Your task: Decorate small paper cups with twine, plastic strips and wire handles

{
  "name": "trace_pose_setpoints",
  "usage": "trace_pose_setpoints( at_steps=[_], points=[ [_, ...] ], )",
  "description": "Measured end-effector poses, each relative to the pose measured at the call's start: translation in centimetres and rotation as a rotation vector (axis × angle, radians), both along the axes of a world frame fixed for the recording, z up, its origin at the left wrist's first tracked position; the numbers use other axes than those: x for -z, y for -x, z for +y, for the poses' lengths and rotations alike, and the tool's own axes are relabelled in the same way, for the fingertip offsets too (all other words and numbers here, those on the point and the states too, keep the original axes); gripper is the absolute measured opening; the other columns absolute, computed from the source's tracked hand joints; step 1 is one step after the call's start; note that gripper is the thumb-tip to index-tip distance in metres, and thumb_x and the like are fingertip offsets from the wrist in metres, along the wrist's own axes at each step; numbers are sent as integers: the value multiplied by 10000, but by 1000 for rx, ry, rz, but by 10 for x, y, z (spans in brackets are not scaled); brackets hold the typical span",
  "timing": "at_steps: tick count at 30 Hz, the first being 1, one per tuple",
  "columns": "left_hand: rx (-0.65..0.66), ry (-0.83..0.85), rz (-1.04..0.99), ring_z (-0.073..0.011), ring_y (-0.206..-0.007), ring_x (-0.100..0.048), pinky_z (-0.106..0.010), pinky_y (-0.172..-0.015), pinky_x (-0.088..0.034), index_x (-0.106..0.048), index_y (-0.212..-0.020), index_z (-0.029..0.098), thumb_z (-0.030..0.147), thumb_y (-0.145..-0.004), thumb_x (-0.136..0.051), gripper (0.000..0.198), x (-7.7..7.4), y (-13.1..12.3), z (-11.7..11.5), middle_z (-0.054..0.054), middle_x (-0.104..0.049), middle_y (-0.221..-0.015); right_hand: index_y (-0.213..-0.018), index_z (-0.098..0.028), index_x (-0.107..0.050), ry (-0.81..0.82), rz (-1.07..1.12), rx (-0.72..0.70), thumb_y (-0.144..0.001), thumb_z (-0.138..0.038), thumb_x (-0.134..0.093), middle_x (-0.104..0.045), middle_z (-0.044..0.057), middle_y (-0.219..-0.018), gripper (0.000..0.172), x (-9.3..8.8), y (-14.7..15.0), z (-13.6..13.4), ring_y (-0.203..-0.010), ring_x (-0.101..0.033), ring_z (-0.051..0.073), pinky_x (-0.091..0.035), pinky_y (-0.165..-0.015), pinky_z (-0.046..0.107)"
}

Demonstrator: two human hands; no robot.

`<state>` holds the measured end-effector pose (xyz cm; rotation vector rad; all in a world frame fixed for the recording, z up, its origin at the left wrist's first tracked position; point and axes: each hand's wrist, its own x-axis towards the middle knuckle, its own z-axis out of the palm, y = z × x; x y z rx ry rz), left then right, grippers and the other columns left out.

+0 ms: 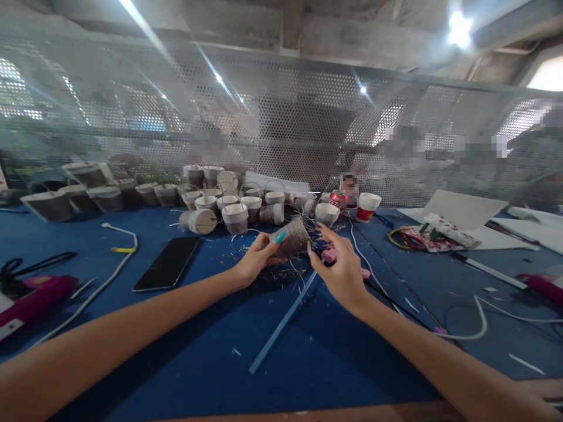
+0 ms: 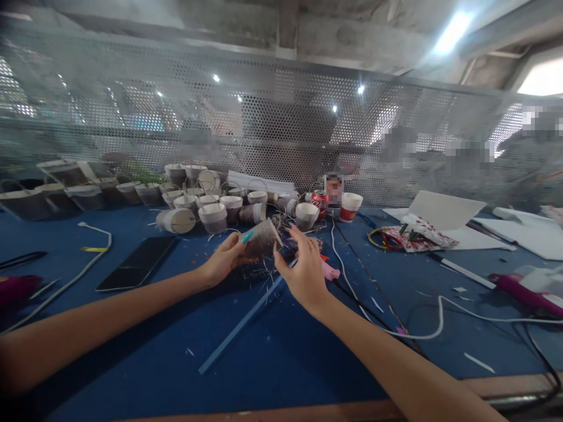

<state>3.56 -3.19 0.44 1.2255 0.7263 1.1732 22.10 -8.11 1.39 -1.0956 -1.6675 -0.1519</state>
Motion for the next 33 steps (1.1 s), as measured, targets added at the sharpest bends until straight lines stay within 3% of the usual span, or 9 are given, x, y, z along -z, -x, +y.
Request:
trace_pose_setpoints(
  at_steps=[3,8,13,23,29,33],
  points=[
    [-2,4,5,-92,-705,-536,-340,-724,-536,-430,-743,170,451,-652,-672,382,0,0,0,40,-492,-747,-1212,-185,-431,-14,76,17,-777,-314,-562,-510,131,-1150,472,0,-3,1,-938,-534,213,-473,-804,404],
    [-10,-5,14,-87,-698,-526,-336,-714,-539,-425,-744,172,469,-634,-678,405,1,0,2,47,-489,-752,-956,-192,-573,-75,31,25,-783,-280,-562,-552,72,-887,195,-6,-9,1,-845,-537,191,-466,-781,374],
    [-33,-21,43,-95,-737,-532,-337,-722,-537,-431,-770,174,469,-647,-663,395,2,0,2,41,-492,-792,-1036,-227,-598,-95,-128,-49,-767,-237,-558,-623,60,-1008,273,-8,-7,2,-956,-532,223,-415,-872,423],
    [-45,-18,53,-108,-760,-536,-349,-718,-538,-437,-771,173,453,-632,-676,393,-1,-1,0,31,-495,-820,-1007,-242,-639,-95,-156,-78,-794,-206,-531,-678,24,-990,242,-6,-7,3,-904,-548,217,-447,-807,419],
    [-51,13,-4,-98,-739,-548,-346,-730,-540,-447,-756,170,427,-649,-682,364,2,0,3,33,-518,-796,-968,-214,-639,-99,-100,5,-794,-200,-518,-680,45,-956,212,-5,-9,5,-880,-558,213,-440,-813,409],
    [-83,117,-109,-135,-775,-594,-349,-761,-530,-488,-784,179,381,-719,-636,258,0,2,6,-9,-586,-852,-877,-178,-632,-91,35,190,-804,-263,-506,-666,79,-835,168,-3,-25,18,-806,-566,217,-442,-765,394]
  ],
)
